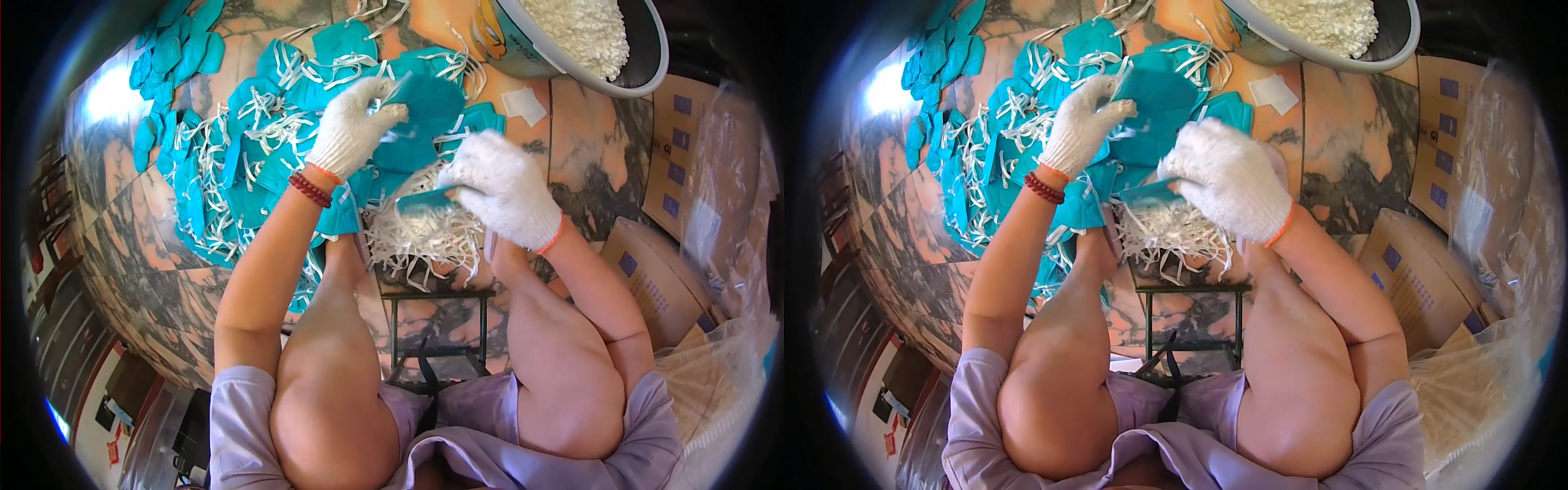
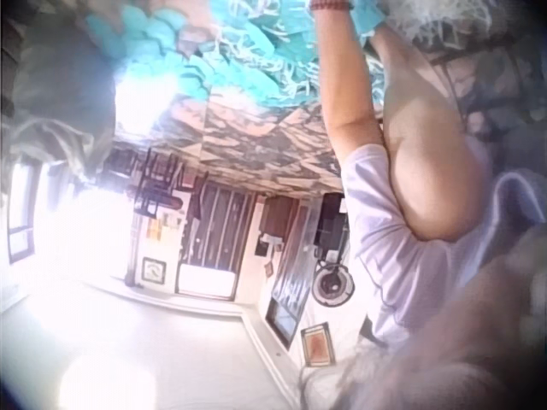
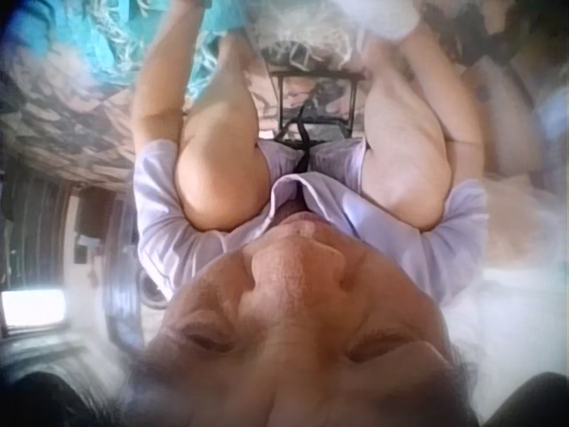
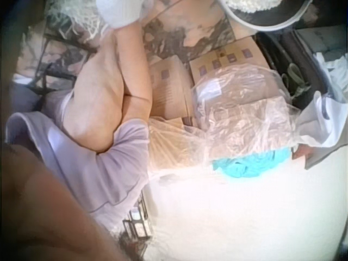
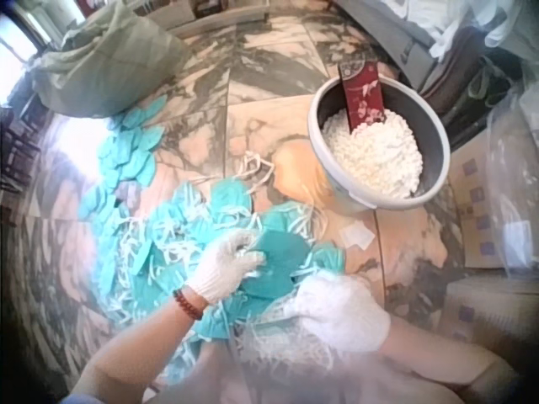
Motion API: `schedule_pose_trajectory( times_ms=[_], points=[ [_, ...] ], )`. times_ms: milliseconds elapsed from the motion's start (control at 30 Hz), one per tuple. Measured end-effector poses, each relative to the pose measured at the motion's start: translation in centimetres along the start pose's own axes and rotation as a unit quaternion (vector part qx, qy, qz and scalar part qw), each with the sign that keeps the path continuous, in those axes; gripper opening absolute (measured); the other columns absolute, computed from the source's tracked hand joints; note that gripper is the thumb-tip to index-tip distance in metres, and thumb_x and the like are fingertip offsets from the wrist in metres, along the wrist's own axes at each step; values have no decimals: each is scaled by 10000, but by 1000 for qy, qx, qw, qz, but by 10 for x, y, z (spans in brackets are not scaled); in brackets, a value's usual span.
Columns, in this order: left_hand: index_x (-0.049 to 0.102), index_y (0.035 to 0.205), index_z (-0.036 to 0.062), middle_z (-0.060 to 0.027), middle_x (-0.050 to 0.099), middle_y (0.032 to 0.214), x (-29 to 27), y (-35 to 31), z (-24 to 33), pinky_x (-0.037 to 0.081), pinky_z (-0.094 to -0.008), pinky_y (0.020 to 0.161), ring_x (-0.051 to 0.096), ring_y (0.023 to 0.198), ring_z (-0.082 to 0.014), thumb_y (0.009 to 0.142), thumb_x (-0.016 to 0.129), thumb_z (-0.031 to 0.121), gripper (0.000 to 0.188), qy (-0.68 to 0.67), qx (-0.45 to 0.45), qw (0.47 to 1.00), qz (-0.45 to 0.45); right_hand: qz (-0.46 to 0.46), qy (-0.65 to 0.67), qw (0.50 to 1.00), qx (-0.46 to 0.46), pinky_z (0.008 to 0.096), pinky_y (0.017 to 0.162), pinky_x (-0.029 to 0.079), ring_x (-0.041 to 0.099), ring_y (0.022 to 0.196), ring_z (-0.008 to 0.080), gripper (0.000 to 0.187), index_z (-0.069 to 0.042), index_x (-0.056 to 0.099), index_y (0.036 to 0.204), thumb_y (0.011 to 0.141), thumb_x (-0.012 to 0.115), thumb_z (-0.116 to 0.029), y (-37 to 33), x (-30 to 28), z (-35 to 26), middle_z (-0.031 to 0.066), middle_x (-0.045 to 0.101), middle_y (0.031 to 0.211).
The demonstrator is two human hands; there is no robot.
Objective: The person picks up teal mask components and white elastic straps from a pile on the floor and combines them by hand while wearing gloves.
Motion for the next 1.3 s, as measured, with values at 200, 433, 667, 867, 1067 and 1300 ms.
schedule_pose_trajectory(
  times_ms=[200,433,667,867,1067,1300],
  points=[
    [572,1067,13,-25,600,1037,27,-23,9,447,-273,844,533,932,-106,925,562,175,215,-398,-189,890,-119,252,-141,957,-26,337,813,501,619,1005,255,197,-85,670,862,692,765,-117,24,-44,6,97,658,1052],
    [573,1093,12,-55,620,1024,28,-32,31,466,-284,835,587,919,-135,941,551,235,270,-450,-226,852,-140,151,16,978,140,330,773,511,654,861,250,293,-38,587,1042,800,725,-130,36,-18,40,132,654,983],
    [556,985,13,-57,594,944,16,-43,-1,487,-300,831,606,882,-158,868,597,139,177,-483,-331,811,8,156,463,866,109,311,948,457,540,1103,180,653,13,364,1397,834,653,-148,33,-3,47,141,532,1271],
    [553,996,17,-18,547,884,20,-40,33,468,-254,751,571,829,-123,912,575,171,177,-454,-256,849,-86,174,404,874,206,282,853,487,585,958,103,333,-15,619,1168,856,685,-109,45,28,45,35,654,1103],
    [556,1071,68,14,546,840,36,-66,42,422,-217,559,503,644,-78,975,514,246,207,-615,-271,658,-340,276,446,803,282,264,781,488,596,877,95,207,-18,657,1057,889,656,-138,30,26,60,16,671,970],
    [548,882,80,12,529,664,1,-39,-4,442,-207,492,509,541,-82,976,442,140,154,-844,-311,437,-21,49,256,952,158,386,593,485,611,653,255,251,-76,634,893,932,577,-317,29,44,-29,122,624,740]
  ],
)
Point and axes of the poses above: each hand's wrist, its own y-axis towards the middle knuckle, its own x-axis out of the palm, z = x × y, the point moved 6 cm from there along y, towards the middle knuckle
